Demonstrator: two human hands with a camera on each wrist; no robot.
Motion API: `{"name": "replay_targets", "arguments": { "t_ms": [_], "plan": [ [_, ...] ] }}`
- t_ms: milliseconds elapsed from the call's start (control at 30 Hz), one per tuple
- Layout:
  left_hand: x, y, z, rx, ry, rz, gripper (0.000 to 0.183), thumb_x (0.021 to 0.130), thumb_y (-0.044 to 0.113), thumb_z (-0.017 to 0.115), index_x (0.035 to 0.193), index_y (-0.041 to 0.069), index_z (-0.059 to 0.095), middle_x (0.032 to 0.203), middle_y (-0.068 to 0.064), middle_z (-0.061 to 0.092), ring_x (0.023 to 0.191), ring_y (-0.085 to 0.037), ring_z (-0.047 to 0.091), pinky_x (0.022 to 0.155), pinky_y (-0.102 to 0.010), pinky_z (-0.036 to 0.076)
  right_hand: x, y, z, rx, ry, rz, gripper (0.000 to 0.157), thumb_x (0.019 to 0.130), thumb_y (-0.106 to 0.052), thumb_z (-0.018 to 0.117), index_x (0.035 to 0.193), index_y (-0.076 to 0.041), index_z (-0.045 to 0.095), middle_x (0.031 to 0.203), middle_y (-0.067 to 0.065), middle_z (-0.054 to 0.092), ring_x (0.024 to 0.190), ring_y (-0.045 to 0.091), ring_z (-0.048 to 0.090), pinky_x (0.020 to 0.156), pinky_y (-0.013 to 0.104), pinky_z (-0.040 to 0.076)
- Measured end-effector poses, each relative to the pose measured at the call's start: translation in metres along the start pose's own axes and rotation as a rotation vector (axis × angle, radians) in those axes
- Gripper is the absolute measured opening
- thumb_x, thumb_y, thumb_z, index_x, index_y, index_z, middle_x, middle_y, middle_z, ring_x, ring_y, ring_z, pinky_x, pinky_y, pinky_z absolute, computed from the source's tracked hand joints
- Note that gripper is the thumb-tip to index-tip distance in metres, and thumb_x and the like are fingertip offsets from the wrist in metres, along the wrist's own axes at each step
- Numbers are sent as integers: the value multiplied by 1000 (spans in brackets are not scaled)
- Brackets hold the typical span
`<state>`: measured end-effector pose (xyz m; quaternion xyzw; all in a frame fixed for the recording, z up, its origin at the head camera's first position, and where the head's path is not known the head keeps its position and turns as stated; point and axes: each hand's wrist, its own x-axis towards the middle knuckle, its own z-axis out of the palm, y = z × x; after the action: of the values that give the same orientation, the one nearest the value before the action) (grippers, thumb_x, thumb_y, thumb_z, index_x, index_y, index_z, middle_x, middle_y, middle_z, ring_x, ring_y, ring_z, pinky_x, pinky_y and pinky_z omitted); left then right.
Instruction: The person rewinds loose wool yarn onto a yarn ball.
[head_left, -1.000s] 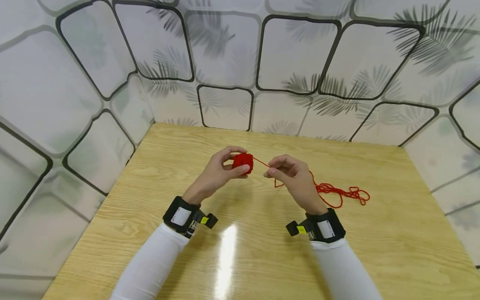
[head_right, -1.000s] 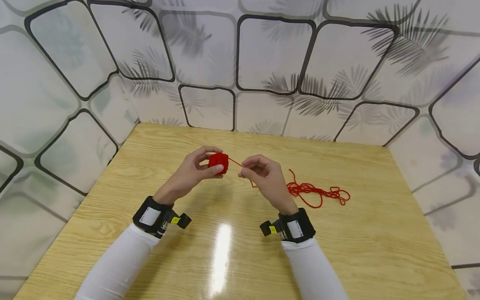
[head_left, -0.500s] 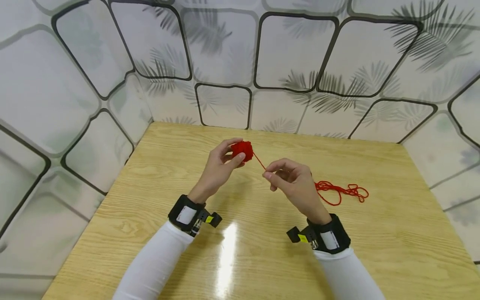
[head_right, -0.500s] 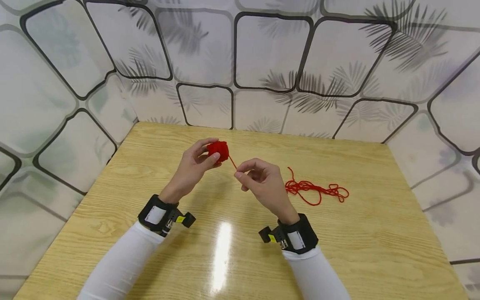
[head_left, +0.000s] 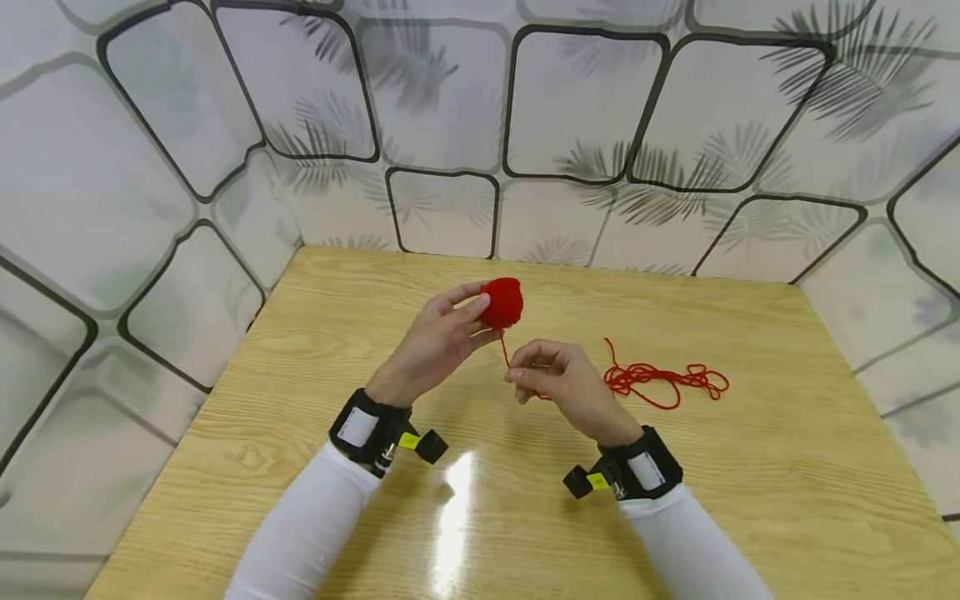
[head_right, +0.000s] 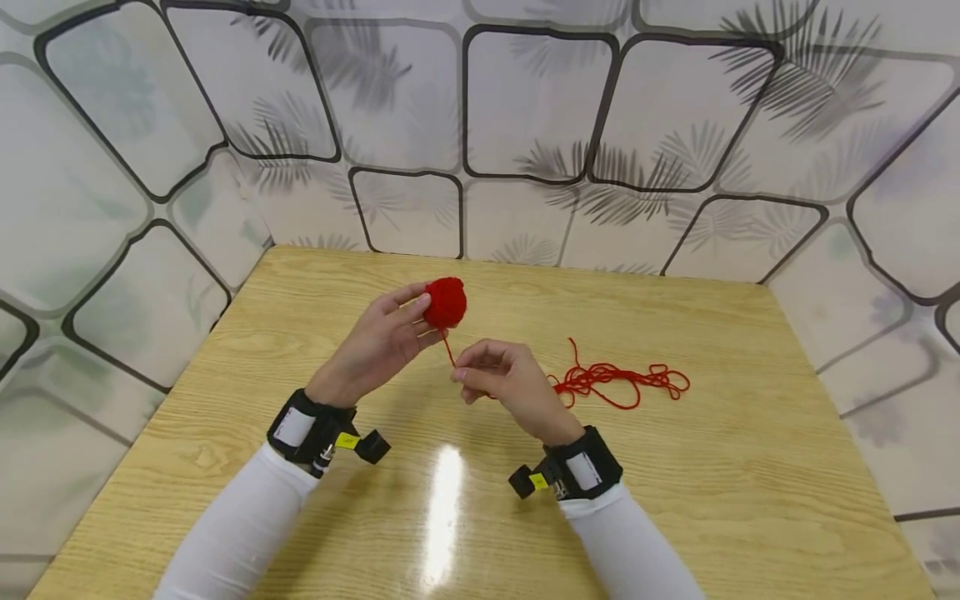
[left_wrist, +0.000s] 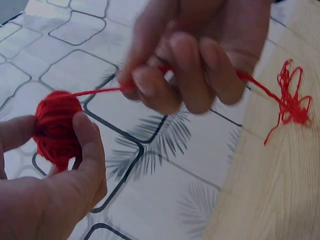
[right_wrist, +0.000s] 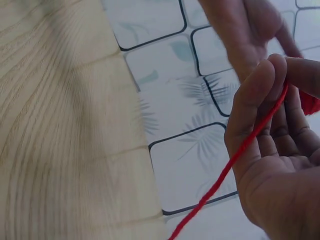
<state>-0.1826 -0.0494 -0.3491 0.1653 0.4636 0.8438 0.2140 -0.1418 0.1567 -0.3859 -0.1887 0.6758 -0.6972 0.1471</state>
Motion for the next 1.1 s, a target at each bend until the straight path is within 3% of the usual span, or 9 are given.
{"name": "replay_targets", "arguments": {
  "t_ms": [67, 167, 367, 500, 667, 767, 900, 1000, 1100],
  "plan": [
    [-3, 2, 2, 45, -83, -22, 50, 88, 20, 59, 130, -2, 41, 133, -21, 43, 114, -31, 50, 98, -44, 36, 2, 1, -7, 33, 25, 17, 28, 85, -19, 64, 102, 1, 56, 92, 20, 57, 75, 27, 56, 72, 38, 50],
    [-9, 5, 5, 210, -193, -52, 47, 89, 22, 59, 129, 1, 45, 130, -20, 47, 115, -32, 49, 97, -44, 37, 4, -1, -17, 54, 83, 26, 30, 85, -19, 63, 105, 2, 55, 94, 22, 58, 76, 27, 56, 73, 38, 50],
    [-16, 2, 13, 571, -334, -73, 37, 88, 24, 60, 122, 10, 54, 119, -11, 55, 105, -29, 55, 86, -41, 45, 9, -17, -32, -70, 177, -2, 34, 83, -23, 66, 104, 2, 57, 93, 20, 60, 78, 31, 57, 76, 42, 49],
    [-15, -6, 18, 800, -282, -52, 35, 86, 27, 62, 117, 13, 55, 112, -3, 57, 96, -22, 58, 80, -34, 48, 9, -31, -36, -160, 200, -29, 33, 82, -25, 67, 102, 0, 59, 90, 18, 60, 76, 32, 55, 75, 42, 49],
    [-12, -18, 19, 1014, -83, 3, 36, 86, 31, 61, 117, 14, 52, 105, 0, 58, 89, -17, 58, 74, -27, 49, 5, -47, -31, -357, 258, -133, 25, 83, -27, 66, 98, -7, 62, 87, 12, 62, 72, 26, 57, 70, 39, 50],
    [-7, -23, 18, 1017, 63, 57, 38, 87, 30, 61, 118, 12, 50, 107, -3, 57, 89, -18, 58, 72, -27, 49, -1, -59, -17, -463, 301, -216, 17, 85, -20, 64, 96, -7, 63, 84, 9, 61, 69, 22, 56, 66, 35, 50],
    [2, -28, 16, 904, 220, 106, 40, 87, 30, 61, 121, 12, 49, 111, -5, 55, 94, -22, 57, 72, -30, 50, -10, -71, 7, -486, 327, -265, 11, 84, -8, 63, 93, -2, 63, 82, 8, 62, 68, 24, 56, 66, 34, 50],
    [8, -28, 15, 770, 281, 119, 41, 87, 30, 61, 122, 11, 49, 113, -7, 54, 97, -24, 57, 74, -32, 49, -15, -68, 18, -429, 330, -239, 10, 83, -6, 63, 92, -1, 62, 82, 9, 62, 70, 25, 56, 66, 36, 50],
    [12, -27, 16, 562, 290, 115, 42, 87, 27, 61, 123, 9, 47, 115, -11, 53, 100, -26, 58, 80, -33, 49, -17, -54, 20, -327, 319, -188, 13, 84, -10, 64, 94, -3, 62, 84, 10, 60, 72, 26, 57, 67, 37, 51]
  ]
}}
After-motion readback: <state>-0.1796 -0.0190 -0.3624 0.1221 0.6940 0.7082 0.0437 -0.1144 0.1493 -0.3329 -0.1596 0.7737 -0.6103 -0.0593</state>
